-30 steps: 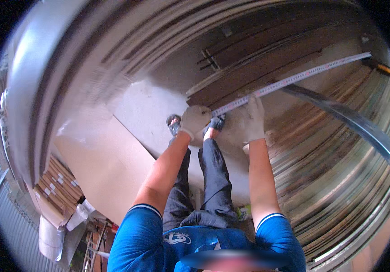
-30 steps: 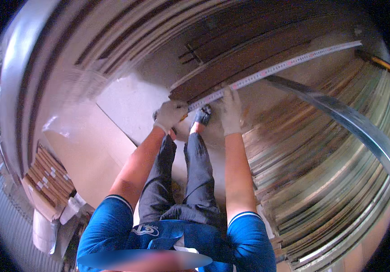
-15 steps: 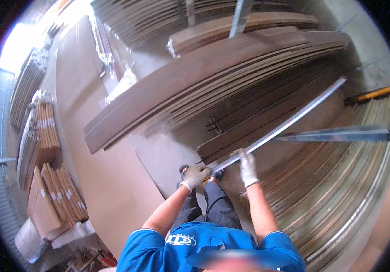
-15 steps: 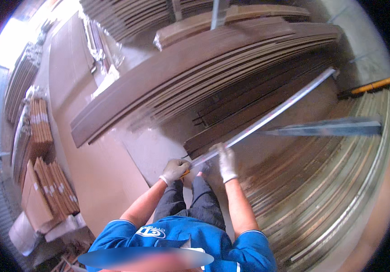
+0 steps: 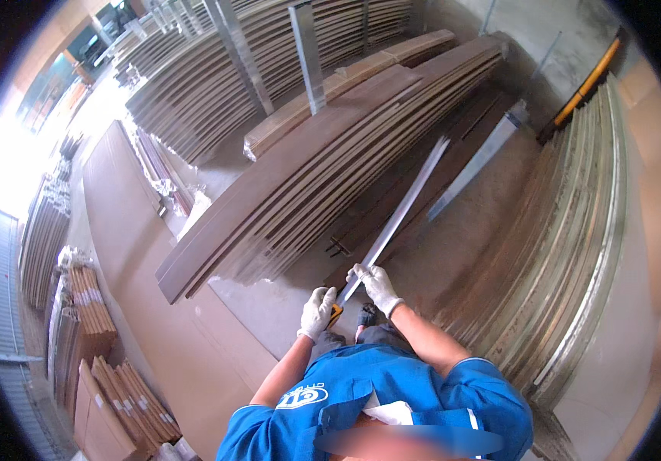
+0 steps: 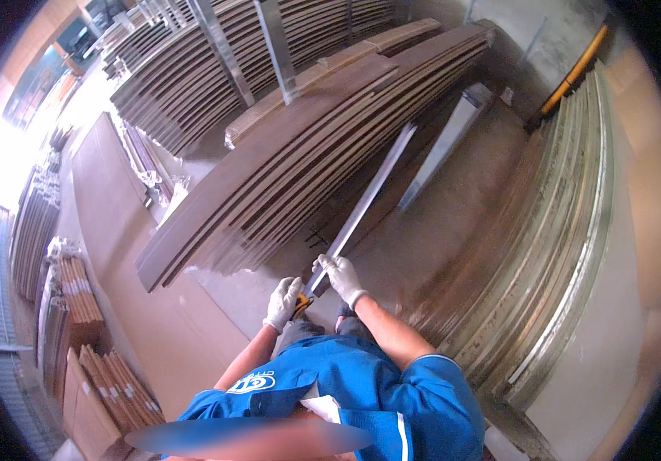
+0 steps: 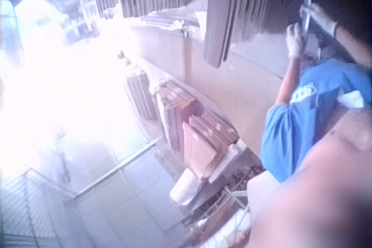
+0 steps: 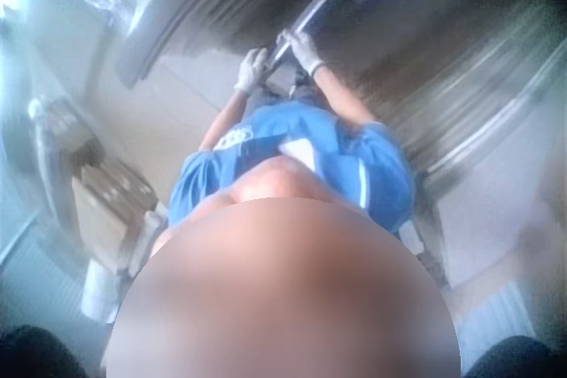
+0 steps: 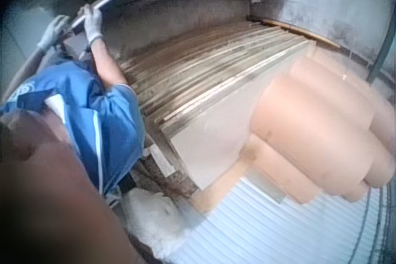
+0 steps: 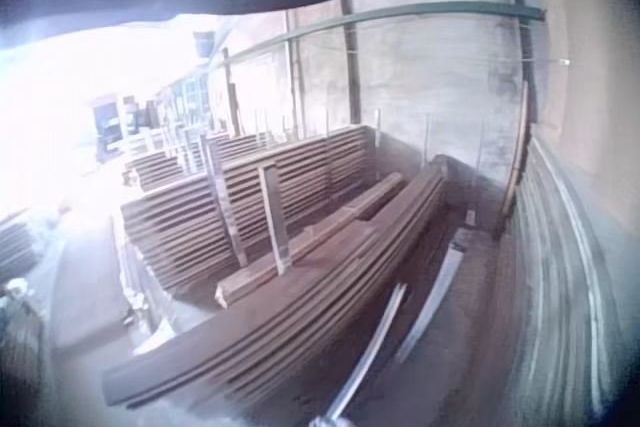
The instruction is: The person measures several long wooden planks with a tape measure in a warehouse, then carries the planks to a workbench and places them down. The person then picks up a clipboard and reviews a document.
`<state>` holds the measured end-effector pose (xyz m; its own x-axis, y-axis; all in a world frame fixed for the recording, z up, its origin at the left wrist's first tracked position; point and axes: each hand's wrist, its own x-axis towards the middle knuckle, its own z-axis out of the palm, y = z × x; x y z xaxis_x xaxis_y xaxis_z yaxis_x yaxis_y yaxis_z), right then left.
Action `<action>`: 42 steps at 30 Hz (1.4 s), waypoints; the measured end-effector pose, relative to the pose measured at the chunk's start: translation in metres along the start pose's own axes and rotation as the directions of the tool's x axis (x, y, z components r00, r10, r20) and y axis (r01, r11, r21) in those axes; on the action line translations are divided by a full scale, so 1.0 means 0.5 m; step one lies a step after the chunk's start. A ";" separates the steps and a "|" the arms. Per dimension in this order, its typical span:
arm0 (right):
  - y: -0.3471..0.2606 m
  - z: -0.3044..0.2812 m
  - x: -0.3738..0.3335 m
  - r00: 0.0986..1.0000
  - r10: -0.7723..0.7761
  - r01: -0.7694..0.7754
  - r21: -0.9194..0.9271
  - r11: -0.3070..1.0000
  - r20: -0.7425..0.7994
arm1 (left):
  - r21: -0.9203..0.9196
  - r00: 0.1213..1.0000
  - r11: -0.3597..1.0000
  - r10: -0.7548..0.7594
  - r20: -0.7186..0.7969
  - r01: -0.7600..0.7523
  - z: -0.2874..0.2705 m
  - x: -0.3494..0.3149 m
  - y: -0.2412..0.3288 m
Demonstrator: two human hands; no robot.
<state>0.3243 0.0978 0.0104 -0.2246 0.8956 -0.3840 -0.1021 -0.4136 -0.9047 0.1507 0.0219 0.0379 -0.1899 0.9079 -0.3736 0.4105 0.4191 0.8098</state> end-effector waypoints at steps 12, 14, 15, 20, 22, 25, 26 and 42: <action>0.062 0.012 -0.064 0.998 0.066 -0.061 -0.290 0.955 0.007 | -0.034 0.998 0.998 -0.051 -0.042 0.050 0.020 -0.047 0.039; 0.058 0.004 -0.067 0.995 0.037 -0.017 -0.226 0.974 0.087 | -0.047 0.996 0.995 -0.083 0.010 0.084 0.014 -0.055 0.036; 0.053 0.000 -0.068 0.997 0.028 -0.012 -0.199 0.980 0.076 | -0.044 0.996 0.996 -0.081 0.035 0.083 0.010 -0.059 0.034; 0.020 -0.005 -0.084 0.983 0.081 -0.053 -0.171 0.984 0.163 | -0.151 0.968 0.988 0.021 0.251 0.018 -0.017 -0.074 0.003; 0.014 0.001 -0.095 0.968 0.024 0.022 -0.183 0.983 0.248 | -0.172 0.944 0.984 0.019 0.329 0.041 -0.024 -0.081 -0.016; 0.022 0.014 -0.101 0.971 0.108 -0.053 -0.250 0.967 0.212 | -0.153 0.898 0.982 -0.035 0.439 0.113 -0.028 -0.087 -0.046; 0.027 0.017 -0.104 0.969 0.089 -0.035 -0.230 0.972 0.229 | -0.232 0.871 0.952 -0.061 0.488 0.197 -0.028 -0.091 -0.056; 0.027 0.151 -0.116 0.997 -0.029 0.028 0.008 1.000 0.070 | -0.005 0.867 1.000 -0.023 0.498 0.030 -0.225 -0.127 -0.141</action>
<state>0.2627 0.0279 0.0342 -0.2891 0.8933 -0.3441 -0.1161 -0.3895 -0.9137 0.0333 -0.0655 0.0555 0.2704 0.7772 -0.5682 0.3997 0.4462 0.8007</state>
